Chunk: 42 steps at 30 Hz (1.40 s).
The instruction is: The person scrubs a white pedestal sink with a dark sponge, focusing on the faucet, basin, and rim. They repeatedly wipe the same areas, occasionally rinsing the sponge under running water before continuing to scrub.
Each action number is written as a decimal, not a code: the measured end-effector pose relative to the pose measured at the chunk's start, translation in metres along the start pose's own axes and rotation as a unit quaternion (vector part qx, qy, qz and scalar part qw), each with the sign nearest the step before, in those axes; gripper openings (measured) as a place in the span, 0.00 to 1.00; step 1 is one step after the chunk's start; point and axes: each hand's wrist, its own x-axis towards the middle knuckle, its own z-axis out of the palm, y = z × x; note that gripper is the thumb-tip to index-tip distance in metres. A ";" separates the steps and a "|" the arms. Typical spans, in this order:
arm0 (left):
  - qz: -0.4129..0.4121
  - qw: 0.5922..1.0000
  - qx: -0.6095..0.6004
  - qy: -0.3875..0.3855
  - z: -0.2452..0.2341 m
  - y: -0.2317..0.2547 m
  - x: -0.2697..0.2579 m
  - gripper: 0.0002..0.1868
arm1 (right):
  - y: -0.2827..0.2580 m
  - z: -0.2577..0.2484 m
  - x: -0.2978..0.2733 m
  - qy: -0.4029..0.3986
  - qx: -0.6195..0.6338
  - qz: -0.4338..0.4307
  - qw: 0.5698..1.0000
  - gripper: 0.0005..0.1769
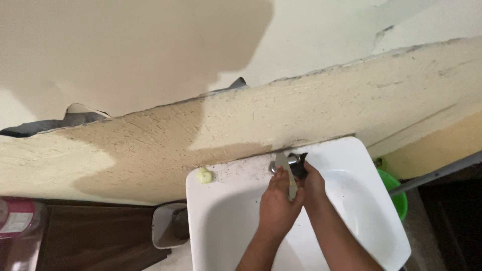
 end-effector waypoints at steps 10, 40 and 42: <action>-0.010 0.999 -0.039 -0.010 -0.016 0.002 -0.003 0.32 | 0.006 0.002 -0.066 -0.076 -0.105 -0.069 0.989 0.14; -0.043 0.982 -0.175 0.062 0.050 -0.105 0.069 0.23 | 0.012 -0.171 -0.104 0.143 -0.376 0.072 0.913 0.26; -0.102 0.977 -0.185 0.015 0.048 -0.102 0.059 0.22 | 0.016 -0.183 -0.123 0.079 -0.326 0.031 0.942 0.25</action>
